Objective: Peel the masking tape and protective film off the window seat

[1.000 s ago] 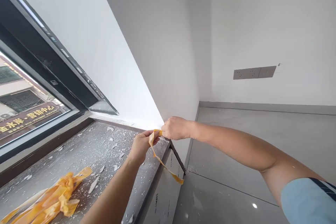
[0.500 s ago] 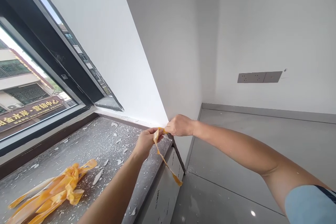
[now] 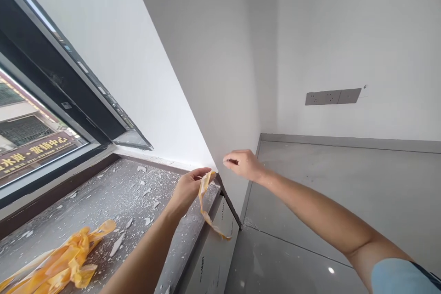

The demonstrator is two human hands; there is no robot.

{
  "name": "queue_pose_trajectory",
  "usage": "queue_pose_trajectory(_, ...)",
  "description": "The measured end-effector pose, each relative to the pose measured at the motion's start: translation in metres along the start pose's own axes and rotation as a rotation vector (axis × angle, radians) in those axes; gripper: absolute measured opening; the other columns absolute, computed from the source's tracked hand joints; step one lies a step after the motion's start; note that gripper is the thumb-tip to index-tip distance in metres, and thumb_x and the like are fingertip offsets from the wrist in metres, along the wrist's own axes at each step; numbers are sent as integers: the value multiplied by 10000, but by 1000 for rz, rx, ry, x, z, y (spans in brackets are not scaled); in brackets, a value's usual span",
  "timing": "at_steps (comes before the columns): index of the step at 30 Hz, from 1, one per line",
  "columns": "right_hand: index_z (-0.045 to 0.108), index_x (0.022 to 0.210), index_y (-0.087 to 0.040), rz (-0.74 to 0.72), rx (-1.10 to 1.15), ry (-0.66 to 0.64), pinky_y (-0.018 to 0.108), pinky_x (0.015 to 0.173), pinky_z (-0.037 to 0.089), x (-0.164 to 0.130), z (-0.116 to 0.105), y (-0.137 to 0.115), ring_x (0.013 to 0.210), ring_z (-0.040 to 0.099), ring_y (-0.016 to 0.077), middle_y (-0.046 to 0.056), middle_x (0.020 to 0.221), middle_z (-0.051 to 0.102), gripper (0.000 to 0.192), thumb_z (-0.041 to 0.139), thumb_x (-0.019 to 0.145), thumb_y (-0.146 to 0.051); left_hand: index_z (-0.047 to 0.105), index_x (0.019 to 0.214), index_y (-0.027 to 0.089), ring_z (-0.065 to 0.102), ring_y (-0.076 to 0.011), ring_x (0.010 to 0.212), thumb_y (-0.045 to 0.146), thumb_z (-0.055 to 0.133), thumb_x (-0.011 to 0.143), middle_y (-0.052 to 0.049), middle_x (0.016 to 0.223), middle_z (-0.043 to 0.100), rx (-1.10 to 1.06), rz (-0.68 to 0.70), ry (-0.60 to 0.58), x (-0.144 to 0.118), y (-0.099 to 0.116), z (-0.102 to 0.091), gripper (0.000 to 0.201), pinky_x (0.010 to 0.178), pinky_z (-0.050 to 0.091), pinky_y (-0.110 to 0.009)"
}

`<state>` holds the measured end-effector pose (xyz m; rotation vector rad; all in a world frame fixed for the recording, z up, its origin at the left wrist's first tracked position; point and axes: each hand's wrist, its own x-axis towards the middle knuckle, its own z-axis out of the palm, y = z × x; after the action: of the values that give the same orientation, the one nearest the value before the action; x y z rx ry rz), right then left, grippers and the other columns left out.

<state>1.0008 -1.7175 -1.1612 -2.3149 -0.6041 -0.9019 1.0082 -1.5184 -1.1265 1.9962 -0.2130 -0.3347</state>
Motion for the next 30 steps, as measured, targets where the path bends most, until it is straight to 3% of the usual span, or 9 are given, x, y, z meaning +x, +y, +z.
queue_pose_trajectory(7,621,806,-174,-8,-65,20,188,546,329,-25,39,0,602,481,80,12,696,583,196,425,824,-169,647,998,202,572,-166,744,422,572,655,-35,802,668,107,35,76,11,-4,6,414,676,464,-283)
queue_pose_trajectory(14,594,695,-165,186,21,32,184,534,304,-29,49,-7,566,461,72,-11,622,557,135,484,761,-123,659,966,194,543,-131,717,404,622,632,-13,750,657,2,10,61,9,-4,6,396,741,454,-274)
queue_pose_trajectory(30,533,635,-185,314,140,184,185,526,330,-29,61,-19,541,451,80,-18,605,555,177,432,688,-50,625,1056,177,558,-215,876,482,587,665,-69,878,669,20,31,-4,12,-5,-1,497,872,406,-377)
